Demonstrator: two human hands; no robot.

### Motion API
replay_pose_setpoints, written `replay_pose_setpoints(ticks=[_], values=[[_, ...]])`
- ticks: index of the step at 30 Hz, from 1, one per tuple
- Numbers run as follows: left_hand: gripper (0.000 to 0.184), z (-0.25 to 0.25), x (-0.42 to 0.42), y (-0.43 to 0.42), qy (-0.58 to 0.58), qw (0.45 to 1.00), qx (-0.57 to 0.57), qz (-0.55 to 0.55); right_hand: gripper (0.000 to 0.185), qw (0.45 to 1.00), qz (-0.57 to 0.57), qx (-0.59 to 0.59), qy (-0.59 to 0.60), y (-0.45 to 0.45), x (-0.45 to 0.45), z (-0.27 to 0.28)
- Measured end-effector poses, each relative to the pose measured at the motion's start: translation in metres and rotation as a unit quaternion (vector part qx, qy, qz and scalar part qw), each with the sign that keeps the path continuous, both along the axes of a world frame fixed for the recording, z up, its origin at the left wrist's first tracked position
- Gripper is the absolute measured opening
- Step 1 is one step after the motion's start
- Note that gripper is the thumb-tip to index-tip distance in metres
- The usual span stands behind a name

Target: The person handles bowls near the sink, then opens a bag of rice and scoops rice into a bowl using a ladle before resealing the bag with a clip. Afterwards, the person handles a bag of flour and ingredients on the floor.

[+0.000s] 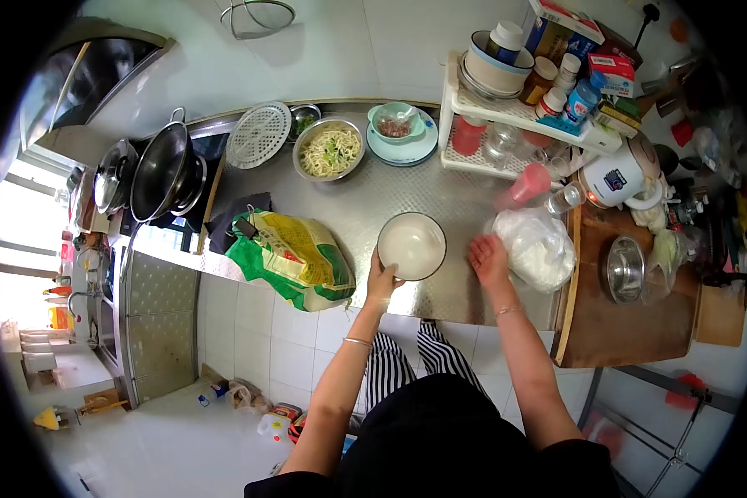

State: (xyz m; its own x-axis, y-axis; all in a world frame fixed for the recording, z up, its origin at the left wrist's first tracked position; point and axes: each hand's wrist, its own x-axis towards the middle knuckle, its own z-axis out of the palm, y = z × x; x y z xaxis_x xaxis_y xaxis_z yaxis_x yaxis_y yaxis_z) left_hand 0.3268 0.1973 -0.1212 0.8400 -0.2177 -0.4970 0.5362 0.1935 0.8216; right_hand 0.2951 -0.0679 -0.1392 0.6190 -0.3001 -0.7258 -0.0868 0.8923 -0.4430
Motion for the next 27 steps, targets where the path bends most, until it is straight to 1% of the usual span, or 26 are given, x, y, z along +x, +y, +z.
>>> replay_pose_setpoints(ticks=[2,3,6,7,9,11,13,14,15,16,17,18,19,20,21,23,24,25,26,27], values=[[0.066,0.003,-0.002,-0.006,-0.001,1.000,0.000,0.006,0.039,0.989,0.125,-0.069,-0.025,0.023,-0.007,0.005],[0.066,0.001,-0.003,-0.008,0.009,1.000,0.001,-0.010,0.039,0.989,0.127,-0.069,-0.026,0.029,-0.010,0.005],[0.069,-0.008,-0.007,-0.018,0.021,0.999,0.006,-0.049,0.032,0.976,0.196,-0.088,-0.027,0.048,-0.015,0.004],[0.070,-0.005,-0.008,-0.022,0.025,0.998,0.006,-0.053,0.032,0.976,0.199,-0.086,-0.030,0.048,-0.019,0.003],[0.070,-0.005,-0.010,-0.027,0.019,0.997,-0.001,-0.074,0.031,0.985,0.150,-0.079,-0.042,0.045,-0.023,0.009],[0.070,-0.009,-0.014,-0.029,0.025,0.996,0.012,-0.083,0.030,0.985,0.147,-0.090,-0.034,0.048,-0.026,0.022],[0.071,-0.008,-0.018,-0.025,0.029,0.994,0.022,-0.099,0.028,0.987,0.115,-0.112,-0.030,0.046,-0.034,0.021],[0.071,-0.012,-0.021,-0.023,0.018,0.995,0.044,-0.089,0.024,0.982,0.098,-0.161,-0.010,0.047,-0.037,0.017],[0.072,-0.016,-0.026,-0.018,0.007,0.995,0.067,-0.079,0.024,0.982,0.099,-0.161,-0.011,0.054,-0.042,0.021],[0.066,-0.007,-0.034,-0.008,0.005,0.996,0.073,-0.061,0.022,0.936,0.052,-0.347,-0.019,0.064,-0.048,0.031],[0.066,0.003,-0.042,0.005,0.005,0.996,0.072,-0.057,0.020,0.854,0.003,-0.520,-0.029,0.073,-0.054,0.043],[0.062,0.007,-0.049,0.022,0.066,0.995,0.023,-0.065,0.019,0.838,0.042,-0.541,-0.056,0.086,-0.062,0.073],[0.058,0.011,-0.059,0.040,0.127,0.989,-0.027,-0.073,0.019,0.838,0.045,-0.541,-0.061,0.101,-0.067,0.080],[0.057,0.019,-0.070,0.059,0.169,0.983,-0.046,-0.054,0.019,0.869,0.128,-0.466,-0.108,0.116,-0.073,0.086],[0.055,0.025,-0.082,0.078,0.210,0.975,-0.066,-0.036,0.020,0.886,0.209,-0.385,-0.155,0.132,-0.075,0.090],[0.048,0.027,-0.107,0.113,0.204,0.971,-0.033,0.119,0.034,0.815,0.326,-0.430,-0.213,0.175,-0.063,0.079],[0.048,0.006,-0.118,0.135,0.119,0.978,0.053,0.165,0.044,0.793,0.368,-0.442,-0.200,0.194,-0.054,0.073],[0.049,0.011,-0.117,0.149,0.033,0.968,0.138,0.209,0.055,0.770,0.410,-0.452,-0.186,0.210,-0.044,0.067],[0.065,0.016,-0.119,0.160,-0.045,0.951,0.205,0.227,0.070,0.733,0.448,-0.481,-0.175,0.222,-0.034,0.063],[0.065,0.040,-0.111,0.165,-0.048,0.950,0.206,0.229,0.070,0.733,0.447,-0.480,-0.178,0.235,-0.023,0.053]])
